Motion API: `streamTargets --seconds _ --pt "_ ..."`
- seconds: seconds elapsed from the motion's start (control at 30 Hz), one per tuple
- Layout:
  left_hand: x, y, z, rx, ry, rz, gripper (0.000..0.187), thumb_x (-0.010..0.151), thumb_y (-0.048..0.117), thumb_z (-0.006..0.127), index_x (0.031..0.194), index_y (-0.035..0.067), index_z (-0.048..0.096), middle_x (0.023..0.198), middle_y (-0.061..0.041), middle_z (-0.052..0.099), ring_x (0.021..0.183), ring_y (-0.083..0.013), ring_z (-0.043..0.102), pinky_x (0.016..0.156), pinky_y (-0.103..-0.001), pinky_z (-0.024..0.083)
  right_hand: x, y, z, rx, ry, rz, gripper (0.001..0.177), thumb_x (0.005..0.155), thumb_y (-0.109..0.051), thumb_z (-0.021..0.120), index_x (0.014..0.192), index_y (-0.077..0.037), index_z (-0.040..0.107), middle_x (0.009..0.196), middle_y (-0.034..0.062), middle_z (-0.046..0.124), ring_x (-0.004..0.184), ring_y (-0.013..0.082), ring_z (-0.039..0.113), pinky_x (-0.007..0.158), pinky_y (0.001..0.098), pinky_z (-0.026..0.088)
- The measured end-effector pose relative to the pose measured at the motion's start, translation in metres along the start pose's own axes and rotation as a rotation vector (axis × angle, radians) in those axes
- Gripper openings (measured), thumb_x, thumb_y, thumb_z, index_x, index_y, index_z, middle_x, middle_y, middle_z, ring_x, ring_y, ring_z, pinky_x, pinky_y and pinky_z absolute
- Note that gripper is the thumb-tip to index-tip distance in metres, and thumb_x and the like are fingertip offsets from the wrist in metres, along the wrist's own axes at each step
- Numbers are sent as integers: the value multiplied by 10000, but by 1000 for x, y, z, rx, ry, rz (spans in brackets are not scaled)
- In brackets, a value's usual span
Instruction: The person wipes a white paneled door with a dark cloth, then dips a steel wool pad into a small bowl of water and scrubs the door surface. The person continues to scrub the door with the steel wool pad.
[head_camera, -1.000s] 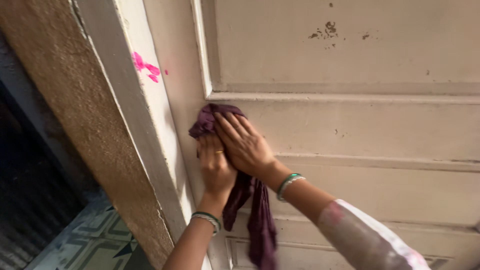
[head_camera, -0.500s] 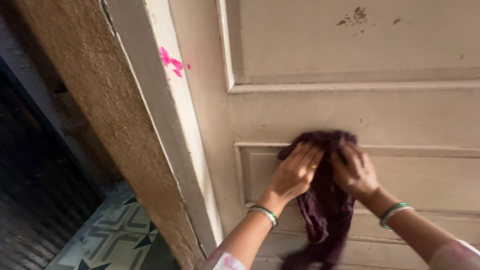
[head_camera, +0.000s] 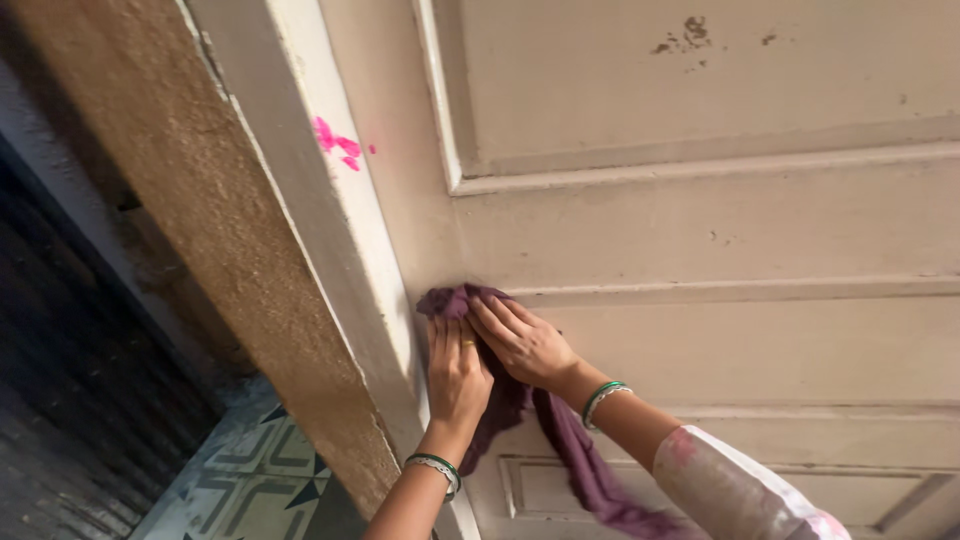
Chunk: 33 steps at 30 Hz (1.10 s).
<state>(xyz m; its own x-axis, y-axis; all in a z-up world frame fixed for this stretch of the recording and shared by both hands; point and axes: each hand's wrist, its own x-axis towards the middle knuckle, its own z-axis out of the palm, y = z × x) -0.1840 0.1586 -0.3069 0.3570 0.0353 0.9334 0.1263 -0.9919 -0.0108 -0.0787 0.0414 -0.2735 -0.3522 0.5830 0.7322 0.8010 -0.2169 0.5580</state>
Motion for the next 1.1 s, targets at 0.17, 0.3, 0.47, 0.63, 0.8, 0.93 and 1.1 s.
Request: streamTargets --seconds 0.17,0.3,0.47,0.63,0.8,0.93,1.1 --pt "-11 5 15 -25 -11 -46 530 787 -53 587 1299 -178 523 1293 -399 549 1259 -577 509 1161 -577 372 -29 13 -8 -25 -90 -32 570 891 -214 539 1417 -2 591 1475 127 558 1348 271 546 1191 468 369" --pt "-22 14 40 -33 32 -50 450 831 -42 576 1265 -157 551 1288 -385 557 1263 -599 496 1149 -614 370 -41 22 -5 28 -65 -26 577 908 -217 529 1443 -8 585 1502 139 552 1387 265 531 1203 462 361" --pt "-25 22 58 -4 112 -53 379 869 -11 582 1212 -171 562 1257 -395 570 1258 -599 501 1140 -645 378 -47 23 -1 42 -88 -29 544 960 -228 500 1448 2 578 1512 154 532 1406 283 498 1227 472 347" --pt "-26 26 52 94 61 -20 431 790 -37 568 1193 -187 582 1222 -392 604 1238 -578 537 1129 -630 389 -45 28 -14 50 -61 -47 546 941 -208 496 1436 11 576 1537 155 518 1442 275 478 1230 461 335" --pt "-29 47 59 21 70 -5 450 764 -83 557 1204 -171 592 1224 -386 614 1228 -569 551 1127 -588 405 -68 38 -19 47 -31 -41 512 906 -160 538 1377 25 616 1501 190 540 1409 310 509 1200 464 371" --pt "-18 101 84 -154 77 82 469 743 -118 567 1211 -145 594 1177 -366 619 1177 -533 592 1127 -581 433 -121 71 -40 24 -16 16 451 848 -129 587 1264 23 672 1408 215 598 1324 355 567 1133 486 427" --pt "0 167 101 -358 44 176 447 854 -110 549 1300 -112 566 1280 -308 628 1254 -467 584 1211 -548 407 -176 101 -89 -15 -32 124 518 730 -79 614 1230 55 649 1329 250 621 1275 405 580 1100 527 443"
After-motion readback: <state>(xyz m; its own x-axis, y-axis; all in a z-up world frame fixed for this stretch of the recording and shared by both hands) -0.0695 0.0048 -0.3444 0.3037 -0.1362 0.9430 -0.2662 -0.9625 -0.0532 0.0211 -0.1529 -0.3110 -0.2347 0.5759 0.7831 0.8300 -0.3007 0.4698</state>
